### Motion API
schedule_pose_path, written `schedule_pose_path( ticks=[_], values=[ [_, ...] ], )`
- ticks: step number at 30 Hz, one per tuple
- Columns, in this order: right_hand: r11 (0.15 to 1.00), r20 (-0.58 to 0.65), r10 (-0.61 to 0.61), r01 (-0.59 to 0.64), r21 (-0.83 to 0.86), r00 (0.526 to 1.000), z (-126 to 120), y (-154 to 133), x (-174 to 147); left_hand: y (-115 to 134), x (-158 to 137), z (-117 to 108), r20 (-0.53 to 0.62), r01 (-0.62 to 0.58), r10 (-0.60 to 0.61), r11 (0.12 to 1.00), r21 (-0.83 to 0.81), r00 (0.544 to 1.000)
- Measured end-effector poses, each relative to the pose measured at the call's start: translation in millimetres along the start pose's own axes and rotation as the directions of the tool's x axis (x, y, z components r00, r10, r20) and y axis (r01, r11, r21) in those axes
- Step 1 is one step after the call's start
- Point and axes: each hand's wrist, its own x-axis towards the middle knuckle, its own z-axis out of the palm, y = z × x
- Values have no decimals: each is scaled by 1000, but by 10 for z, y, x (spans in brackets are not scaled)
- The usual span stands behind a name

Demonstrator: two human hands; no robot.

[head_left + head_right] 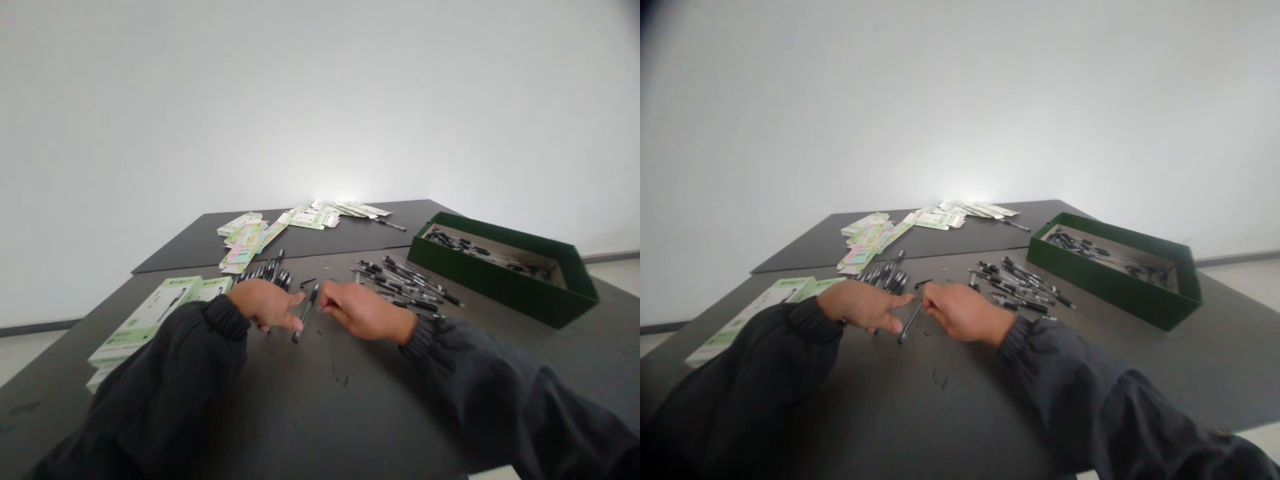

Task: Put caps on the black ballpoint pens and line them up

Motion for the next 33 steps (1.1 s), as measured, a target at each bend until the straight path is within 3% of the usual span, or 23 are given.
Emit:
schedule_pose_path(
  ticks=[13, 22, 33],
  values=[
    [998, 91, 19, -14, -55, 996, 6, 61, -29, -53, 140, 61, 170, -57, 102, 966, -254, 980],
    [995, 61, 21, -15, -98, 998, 3, 92, -34, -97, 228, 122, 182, -81, 132, 962, -261, 974],
    [992, 113, 7, 8, -130, 994, -22, 93, -19, -83, 241, 120, 253, -71, 134, 968, -242, 958]
  ],
)
